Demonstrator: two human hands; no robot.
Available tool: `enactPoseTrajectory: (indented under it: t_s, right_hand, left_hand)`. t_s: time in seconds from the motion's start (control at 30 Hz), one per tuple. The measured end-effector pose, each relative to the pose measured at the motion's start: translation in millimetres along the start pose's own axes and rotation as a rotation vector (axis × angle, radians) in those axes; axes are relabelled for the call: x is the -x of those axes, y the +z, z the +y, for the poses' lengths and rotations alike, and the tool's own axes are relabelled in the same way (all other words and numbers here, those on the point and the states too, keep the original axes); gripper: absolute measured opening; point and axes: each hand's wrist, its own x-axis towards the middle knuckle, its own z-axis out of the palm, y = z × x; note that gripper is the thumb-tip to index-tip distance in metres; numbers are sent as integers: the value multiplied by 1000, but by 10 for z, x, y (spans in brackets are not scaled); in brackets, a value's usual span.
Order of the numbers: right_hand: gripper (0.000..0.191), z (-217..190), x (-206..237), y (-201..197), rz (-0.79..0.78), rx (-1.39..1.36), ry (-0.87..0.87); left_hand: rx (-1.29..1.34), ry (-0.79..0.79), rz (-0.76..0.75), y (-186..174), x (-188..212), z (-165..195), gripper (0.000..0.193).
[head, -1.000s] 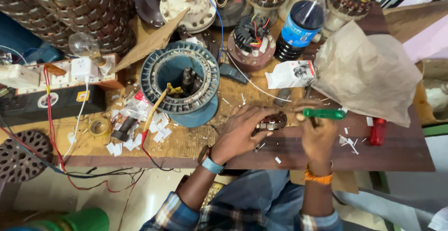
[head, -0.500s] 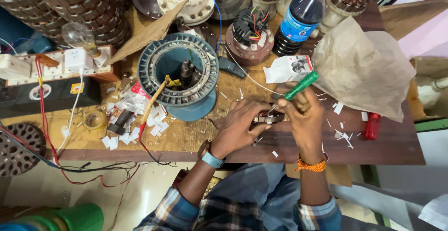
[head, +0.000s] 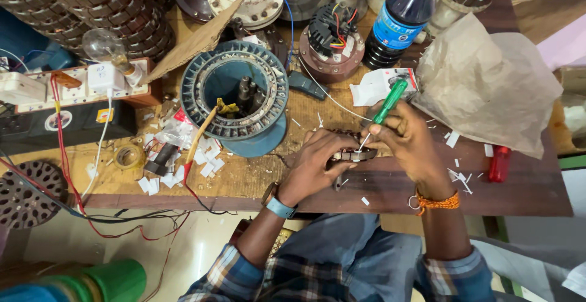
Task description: The person assembles small white plastic pieces onto a cylindrical electrical component using scissors and a screwdriver. They cut the plastic pieces, insert them into slots on the component, and occasionally adjust the assembly with tools.
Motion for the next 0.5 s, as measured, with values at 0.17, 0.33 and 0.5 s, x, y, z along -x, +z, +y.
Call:
enactPoseTrajectory:
  t_s: [0.17, 0.33, 0.5]
  right_hand:
    - [34, -51, -75, -13, -51, -28, 78]
    - [38, -100, -99, 29, -107, -30, 57]
    - [42, -174, -120, -17, -130, 25, 227]
  left_hand:
    - [88, 70, 44, 2, 24, -75, 40]
    - [82, 34, 46, 6, 37, -93, 43]
    - [86, 31, 30, 16, 56, -90, 44]
